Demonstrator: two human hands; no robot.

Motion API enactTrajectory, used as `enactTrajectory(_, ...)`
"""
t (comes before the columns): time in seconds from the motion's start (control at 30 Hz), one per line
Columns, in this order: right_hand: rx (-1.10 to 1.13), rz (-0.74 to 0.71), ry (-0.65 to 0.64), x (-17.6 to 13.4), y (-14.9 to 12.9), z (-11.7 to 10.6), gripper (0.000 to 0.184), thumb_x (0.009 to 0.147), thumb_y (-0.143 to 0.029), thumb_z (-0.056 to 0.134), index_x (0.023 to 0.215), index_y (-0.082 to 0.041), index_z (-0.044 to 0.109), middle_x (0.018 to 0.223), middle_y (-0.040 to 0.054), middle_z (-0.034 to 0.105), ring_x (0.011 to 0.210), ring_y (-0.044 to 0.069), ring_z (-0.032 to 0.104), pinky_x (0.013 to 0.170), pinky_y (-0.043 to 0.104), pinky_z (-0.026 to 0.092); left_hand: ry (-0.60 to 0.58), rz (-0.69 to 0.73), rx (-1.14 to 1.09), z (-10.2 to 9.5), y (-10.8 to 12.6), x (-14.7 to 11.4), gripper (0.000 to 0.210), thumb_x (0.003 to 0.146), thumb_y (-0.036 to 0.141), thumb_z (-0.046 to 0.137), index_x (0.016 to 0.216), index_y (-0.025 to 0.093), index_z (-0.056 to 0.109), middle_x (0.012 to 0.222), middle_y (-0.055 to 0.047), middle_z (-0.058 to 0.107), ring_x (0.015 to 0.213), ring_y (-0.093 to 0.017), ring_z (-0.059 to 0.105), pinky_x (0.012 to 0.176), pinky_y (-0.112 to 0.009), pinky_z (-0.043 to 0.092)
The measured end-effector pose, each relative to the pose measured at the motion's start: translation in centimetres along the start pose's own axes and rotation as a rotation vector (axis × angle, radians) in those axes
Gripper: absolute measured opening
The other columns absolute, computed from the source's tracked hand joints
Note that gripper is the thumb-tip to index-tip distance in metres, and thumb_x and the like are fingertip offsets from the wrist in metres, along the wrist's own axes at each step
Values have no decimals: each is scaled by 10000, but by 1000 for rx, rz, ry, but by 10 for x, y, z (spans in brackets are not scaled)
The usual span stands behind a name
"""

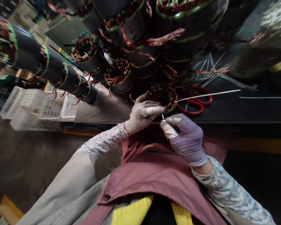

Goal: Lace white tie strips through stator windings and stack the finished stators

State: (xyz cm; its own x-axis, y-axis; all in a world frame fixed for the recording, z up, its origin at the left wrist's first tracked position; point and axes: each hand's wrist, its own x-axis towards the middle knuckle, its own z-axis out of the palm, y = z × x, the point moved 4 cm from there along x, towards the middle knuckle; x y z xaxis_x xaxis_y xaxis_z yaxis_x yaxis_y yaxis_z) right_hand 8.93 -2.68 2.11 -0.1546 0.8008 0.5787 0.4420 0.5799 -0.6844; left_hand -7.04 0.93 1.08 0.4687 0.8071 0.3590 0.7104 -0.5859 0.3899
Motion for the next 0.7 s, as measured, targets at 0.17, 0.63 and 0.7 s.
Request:
enactTrajectory(0.17,-189,-136,15,9,15,17,194,919,-286,610,791,-152,667,695,55,690,629,140,640,584,232,466,-5,31,20,2,-3,-1,252,984,308,518,1123,316,728,1075,-19,774,1068,-136,690,1144,-434,308)
enactTrajectory(0.63,-75,-305,-93,26,-35,-32,121,819,-201,649,702,-206,621,659,-8,654,541,99,524,484,239,354,31,59,-44,-17,-4,6,221,970,338,561,1128,318,714,1189,-24,741,1028,-148,711,1012,-387,403)
enactTrajectory(0.7,166,20,-58,43,-25,-20,207,867,-220,570,664,-192,598,650,5,644,515,99,527,453,226,367,-44,136,43,-18,-2,8,232,973,310,537,1104,349,724,1211,-17,731,990,-170,716,964,-414,423)
